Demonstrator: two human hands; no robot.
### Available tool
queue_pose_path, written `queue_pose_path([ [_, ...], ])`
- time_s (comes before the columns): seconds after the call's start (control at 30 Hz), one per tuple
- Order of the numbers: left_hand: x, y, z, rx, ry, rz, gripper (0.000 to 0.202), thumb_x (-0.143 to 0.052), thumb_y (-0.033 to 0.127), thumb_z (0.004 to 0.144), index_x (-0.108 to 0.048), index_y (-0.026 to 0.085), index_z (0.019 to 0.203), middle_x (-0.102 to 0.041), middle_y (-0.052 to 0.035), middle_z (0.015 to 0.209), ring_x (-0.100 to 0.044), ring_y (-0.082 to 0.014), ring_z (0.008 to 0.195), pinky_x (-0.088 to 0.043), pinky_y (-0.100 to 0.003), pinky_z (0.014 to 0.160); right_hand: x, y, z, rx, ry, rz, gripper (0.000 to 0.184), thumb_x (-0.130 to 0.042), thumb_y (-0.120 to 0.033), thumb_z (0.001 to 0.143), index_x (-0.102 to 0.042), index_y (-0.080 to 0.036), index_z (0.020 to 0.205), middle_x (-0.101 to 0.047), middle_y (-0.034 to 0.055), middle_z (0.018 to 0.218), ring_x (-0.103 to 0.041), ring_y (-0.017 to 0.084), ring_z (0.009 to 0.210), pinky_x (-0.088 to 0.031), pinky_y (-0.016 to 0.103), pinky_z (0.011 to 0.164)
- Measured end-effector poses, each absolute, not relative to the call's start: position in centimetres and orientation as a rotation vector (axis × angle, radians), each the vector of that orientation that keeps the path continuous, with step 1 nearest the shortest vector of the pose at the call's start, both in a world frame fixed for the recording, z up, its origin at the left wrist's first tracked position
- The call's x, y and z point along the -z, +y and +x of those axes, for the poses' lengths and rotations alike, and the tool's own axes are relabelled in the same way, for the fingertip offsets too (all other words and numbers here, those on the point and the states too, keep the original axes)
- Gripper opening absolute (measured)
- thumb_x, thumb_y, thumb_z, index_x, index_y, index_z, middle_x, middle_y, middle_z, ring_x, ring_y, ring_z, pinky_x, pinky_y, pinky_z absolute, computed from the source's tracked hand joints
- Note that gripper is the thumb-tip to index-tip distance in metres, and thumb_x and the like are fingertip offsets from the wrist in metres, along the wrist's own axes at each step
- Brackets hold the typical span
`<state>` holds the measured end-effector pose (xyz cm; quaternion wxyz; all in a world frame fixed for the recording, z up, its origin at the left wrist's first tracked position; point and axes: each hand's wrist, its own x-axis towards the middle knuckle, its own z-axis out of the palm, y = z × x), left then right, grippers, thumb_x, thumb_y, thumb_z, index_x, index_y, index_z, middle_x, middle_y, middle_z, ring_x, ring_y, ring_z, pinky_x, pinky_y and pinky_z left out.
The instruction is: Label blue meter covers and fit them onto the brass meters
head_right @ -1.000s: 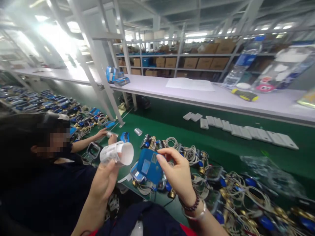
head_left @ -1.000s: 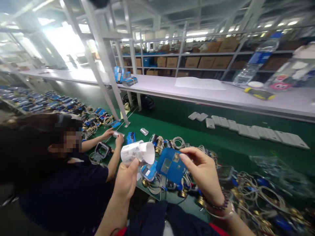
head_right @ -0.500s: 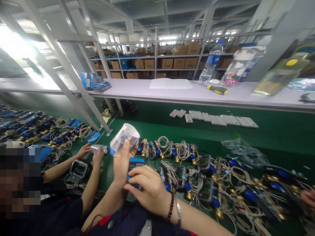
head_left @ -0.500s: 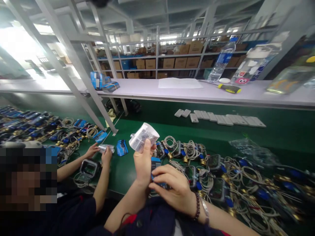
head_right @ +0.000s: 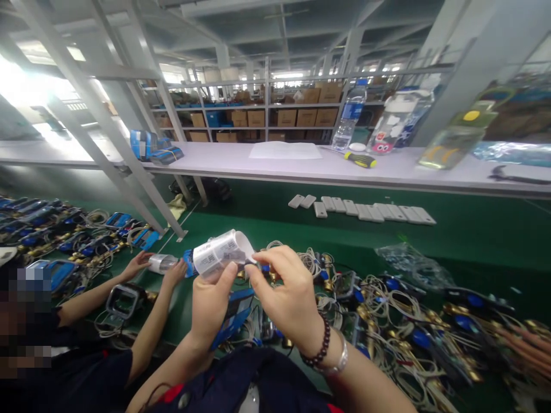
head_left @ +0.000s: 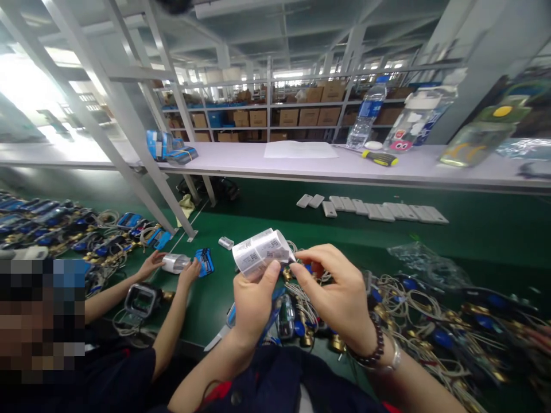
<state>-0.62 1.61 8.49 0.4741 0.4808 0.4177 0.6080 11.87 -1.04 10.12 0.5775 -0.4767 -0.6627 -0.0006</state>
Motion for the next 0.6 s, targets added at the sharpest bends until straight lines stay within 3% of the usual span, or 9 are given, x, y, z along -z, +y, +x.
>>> queue_pose_path([
  [0.17, -8.6, 0.8, -0.3, -1.557, 1.104, 1.292, 0.015, -0.068, 0.023, 0.066, -0.073, 0.014, 0.076, -0.074, -0.0072, 0.082, -0.07, -0.0231, 0.08, -0.056, -0.032, 0.079, -9.8, -0.7, 11.3, -0.034, -1.493, -1.033, 0.008, -0.061, -0.012, 0.078, -0.065, -0.018, 0.081, -0.064, 0.0016, 0.073, -0.054, 0.011, 0.059, -0.045, 0.024, 0.051],
  [0.3, -8.6, 0.6, 0.0, -1.564, 1.133, 1.343, 0.017, -0.068, 0.021, 0.066, -0.074, 0.013, 0.079, -0.074, -0.0068, 0.082, -0.07, -0.0219, 0.077, -0.057, -0.029, 0.076, -9.4, -0.5, 11.5, -0.005, -1.476, -0.962, 0.013, -0.063, -0.007, 0.075, -0.065, -0.018, 0.079, -0.066, 0.0023, 0.074, -0.059, 0.013, 0.065, -0.048, 0.024, 0.054],
  [0.47, -8.7, 0.4, 0.5, -1.587, 1.215, 1.341, 0.016, -0.068, 0.021, 0.064, -0.074, 0.012, 0.076, -0.073, -0.0068, 0.076, -0.071, -0.0218, 0.071, -0.059, -0.027, 0.069, -8.9, -0.3, 11.9, 0.139, -1.492, -0.888, 0.02, -0.065, -0.002, 0.072, -0.065, -0.018, 0.083, -0.067, 0.0036, 0.077, -0.063, 0.014, 0.069, -0.053, 0.027, 0.064],
  [0.6, -8.8, 0.3, 0.9, -1.602, 1.273, 1.377, 0.014, -0.067, 0.021, 0.064, -0.073, 0.012, 0.073, -0.073, -0.0065, 0.074, -0.07, -0.0213, 0.068, -0.059, -0.026, 0.066, -8.1, -0.3, 11.9, 0.267, -1.507, -0.898, 0.021, -0.067, 0.0, 0.069, -0.064, -0.016, 0.083, -0.066, 0.0051, 0.076, -0.062, 0.014, 0.069, -0.052, 0.026, 0.064],
])
